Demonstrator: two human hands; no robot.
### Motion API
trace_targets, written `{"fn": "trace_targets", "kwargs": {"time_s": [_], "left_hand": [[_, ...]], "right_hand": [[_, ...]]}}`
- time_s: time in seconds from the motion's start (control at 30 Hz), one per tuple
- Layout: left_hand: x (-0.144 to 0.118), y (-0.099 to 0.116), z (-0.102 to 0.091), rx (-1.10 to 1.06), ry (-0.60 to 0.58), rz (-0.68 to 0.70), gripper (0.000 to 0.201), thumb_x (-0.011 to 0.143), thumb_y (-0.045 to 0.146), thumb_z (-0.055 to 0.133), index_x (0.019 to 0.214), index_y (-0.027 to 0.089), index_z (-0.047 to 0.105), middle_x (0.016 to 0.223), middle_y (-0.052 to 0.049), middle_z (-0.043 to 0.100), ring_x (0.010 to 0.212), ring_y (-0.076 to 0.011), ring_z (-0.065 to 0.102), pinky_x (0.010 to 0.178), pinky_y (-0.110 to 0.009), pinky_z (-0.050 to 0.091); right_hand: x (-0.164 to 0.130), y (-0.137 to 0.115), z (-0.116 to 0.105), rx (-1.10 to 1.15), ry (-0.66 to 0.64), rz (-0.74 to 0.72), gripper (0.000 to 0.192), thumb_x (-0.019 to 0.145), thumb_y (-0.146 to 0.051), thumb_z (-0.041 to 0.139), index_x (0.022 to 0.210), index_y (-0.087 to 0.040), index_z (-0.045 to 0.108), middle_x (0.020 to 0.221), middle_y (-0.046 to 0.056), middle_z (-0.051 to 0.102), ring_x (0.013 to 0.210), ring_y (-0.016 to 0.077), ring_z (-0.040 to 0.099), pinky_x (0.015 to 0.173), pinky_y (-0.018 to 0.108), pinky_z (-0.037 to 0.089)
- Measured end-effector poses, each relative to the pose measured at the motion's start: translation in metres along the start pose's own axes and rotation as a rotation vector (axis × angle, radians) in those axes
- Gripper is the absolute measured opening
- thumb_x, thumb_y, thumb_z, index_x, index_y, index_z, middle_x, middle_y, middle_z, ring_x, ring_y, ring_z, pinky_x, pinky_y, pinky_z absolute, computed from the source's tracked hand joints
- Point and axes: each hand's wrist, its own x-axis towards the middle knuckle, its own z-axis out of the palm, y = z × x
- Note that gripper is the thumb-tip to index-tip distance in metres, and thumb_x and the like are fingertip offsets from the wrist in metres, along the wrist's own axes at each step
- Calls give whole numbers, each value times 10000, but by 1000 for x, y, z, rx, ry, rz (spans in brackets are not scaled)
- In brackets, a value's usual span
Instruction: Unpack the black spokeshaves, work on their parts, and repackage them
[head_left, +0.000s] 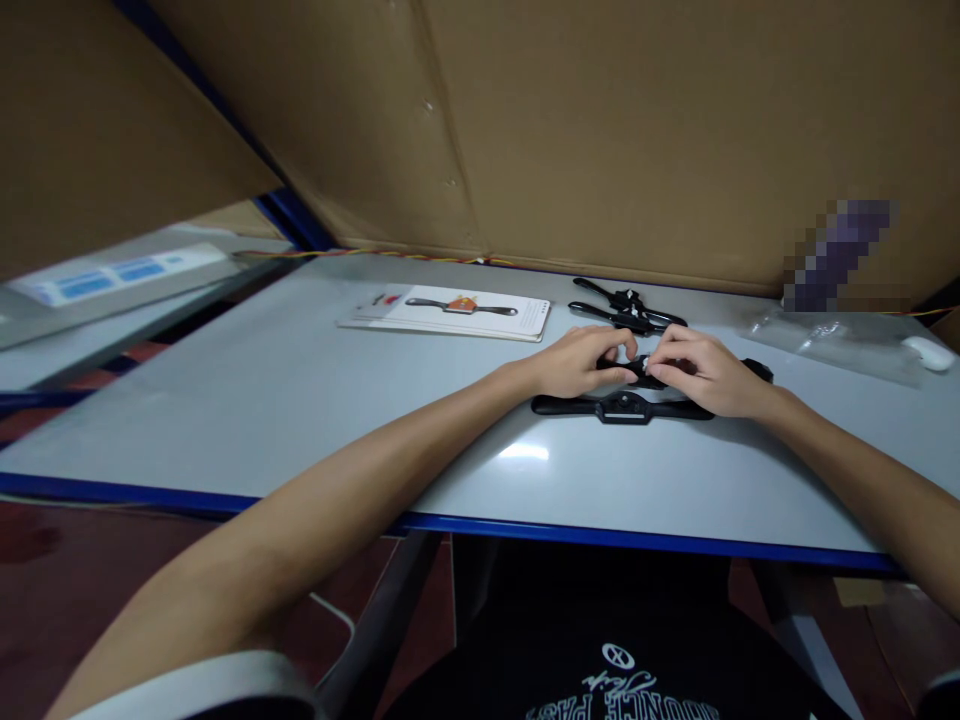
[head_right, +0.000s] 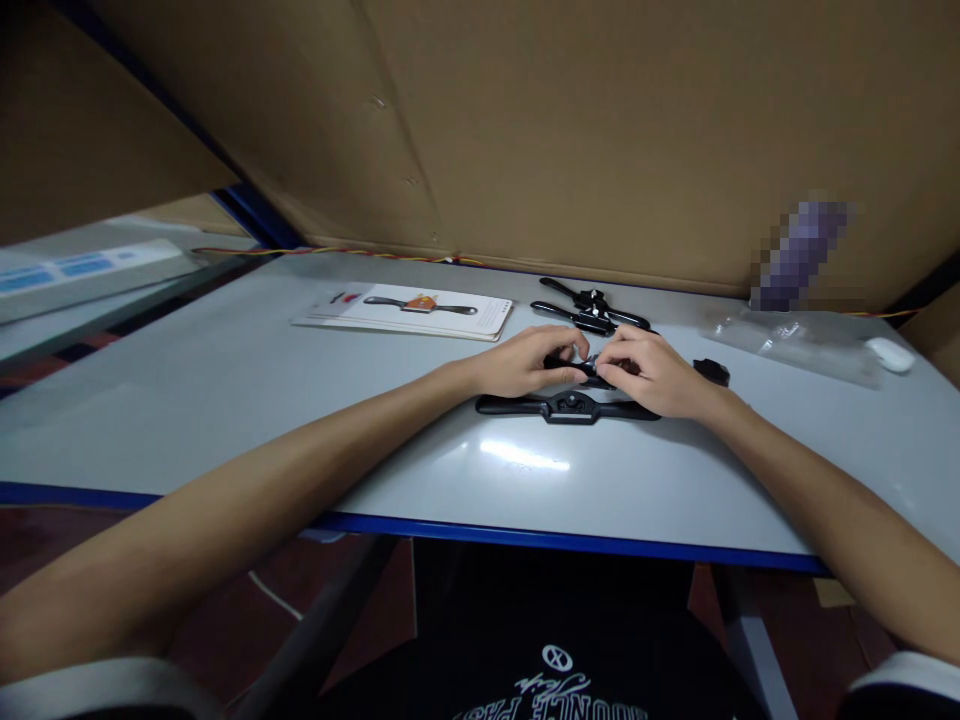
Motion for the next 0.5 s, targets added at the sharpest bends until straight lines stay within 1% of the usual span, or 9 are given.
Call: {"fn": "trace_targets", "kwargs": {"time_s": [0.07,0.13,0.23,0.3,0.4,0.5], "left_hand": [[0,0,0,-1,-2,1,318,937,505,593,1024,198,598,814,3,551,746,-180,508,754,-301,375],[0,-1,1,1,2,-1,319,936,508,595,1019,200,595,813,4,552,749,-181,508,756,-301,372],[0,-2,1,4,6,-8,316,938,506,597,1017,200,594,828,0,562,754,-180,510,754,-300,372],[0,-2,2,5,5,-7,314,939,501,601,1022,199,598,828,0,563,750,-178,508,752,-300,372],[0,-3,2,7,6,2,308,940,496,606,1016,198,603,815,3,560,746,-178,511,753,-301,374],[0,-3,2,13,11,5,309,941,497,607,1017,198,609,824,-2,567,757,-182,522,760,-304,380]], "right_hand": [[-1,1,-1,6,-14,-13,271,1024,-351,551,1011,-225,791,977,68,623,802,201,577,777,373,433],[-1,2,0,-4,-14,-9,290,1025,-327,535,1126,-234,791,983,70,626,814,207,582,776,372,436],[0,4,0,-26,6,11,322,1025,-294,510,1204,-229,769,953,63,627,795,202,570,739,353,424],[1,5,0,-43,29,21,309,1019,-271,499,1162,-220,769,934,62,637,799,204,569,735,348,417],[2,4,0,-54,67,38,253,1000,-242,498,1019,-208,748,911,62,665,817,212,583,757,353,419],[3,3,0,-36,74,64,166,954,-228,534,922,-208,696,870,48,658,774,198,579,720,338,418]]}}
